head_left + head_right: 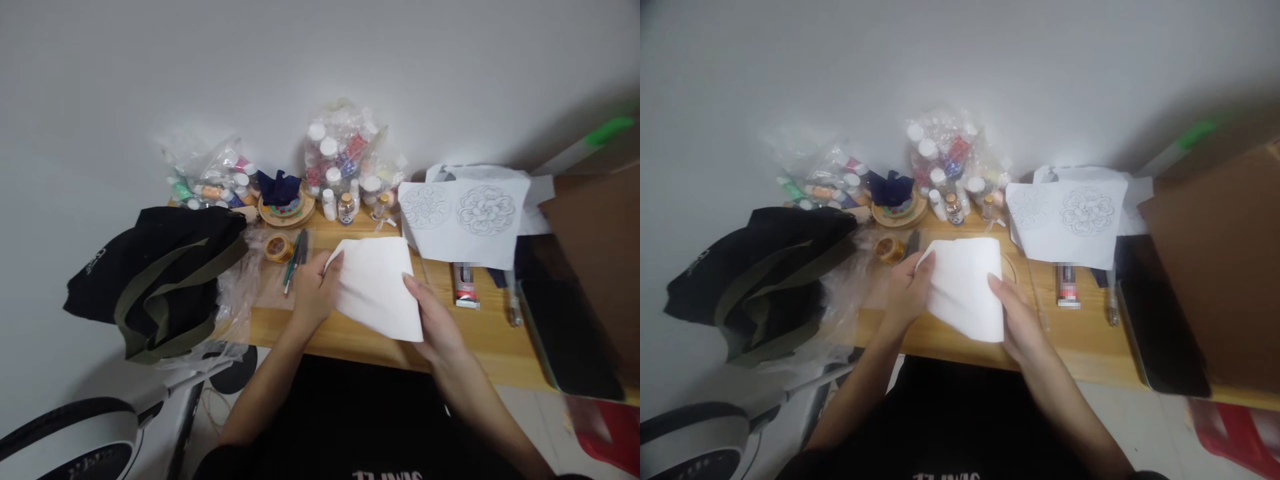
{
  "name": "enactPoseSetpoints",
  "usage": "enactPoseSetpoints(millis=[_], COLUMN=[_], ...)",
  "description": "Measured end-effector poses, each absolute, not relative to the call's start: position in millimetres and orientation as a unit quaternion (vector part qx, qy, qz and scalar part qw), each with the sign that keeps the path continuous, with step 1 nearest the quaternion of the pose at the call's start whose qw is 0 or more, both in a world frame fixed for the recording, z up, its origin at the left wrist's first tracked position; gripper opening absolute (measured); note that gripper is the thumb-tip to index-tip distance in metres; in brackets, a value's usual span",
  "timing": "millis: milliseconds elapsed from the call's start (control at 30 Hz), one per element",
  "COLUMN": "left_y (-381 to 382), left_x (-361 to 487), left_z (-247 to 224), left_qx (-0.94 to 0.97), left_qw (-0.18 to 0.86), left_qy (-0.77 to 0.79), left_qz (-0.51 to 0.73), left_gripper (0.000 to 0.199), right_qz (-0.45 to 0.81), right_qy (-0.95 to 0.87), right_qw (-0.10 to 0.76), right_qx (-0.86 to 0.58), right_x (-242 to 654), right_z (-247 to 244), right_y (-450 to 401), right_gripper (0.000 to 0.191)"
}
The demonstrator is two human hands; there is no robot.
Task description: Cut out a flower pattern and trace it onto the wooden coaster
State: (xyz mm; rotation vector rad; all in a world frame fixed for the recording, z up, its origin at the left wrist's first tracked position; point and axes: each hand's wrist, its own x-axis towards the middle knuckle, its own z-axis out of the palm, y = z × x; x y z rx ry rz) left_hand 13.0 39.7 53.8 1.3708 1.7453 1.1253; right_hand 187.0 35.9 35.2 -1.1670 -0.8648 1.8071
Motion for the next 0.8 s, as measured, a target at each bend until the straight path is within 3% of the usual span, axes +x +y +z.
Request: enactPoseSetpoints(millis=[400,800], left_y=[50.6,48.9], left_x=[8.3,4.0], left_z=[107.1,128.2], left_qx=[0.705,0.691], left_qw=[0.206,0.274], left_qy=[0.58,0.579], left_qz=[0.353,0.334], left_gripper=[0.037,0.04], right_qz=[0.637,0.597], right_qy=[-0.362,-0.408], right_qw=[0.451,0.425], right_qx=[-0.511,-0.544], right_x=[222.0,242.1], right_z=[44.5,51.2], right_y=[20.1,10.5], right_gripper=[0.035,0.039])
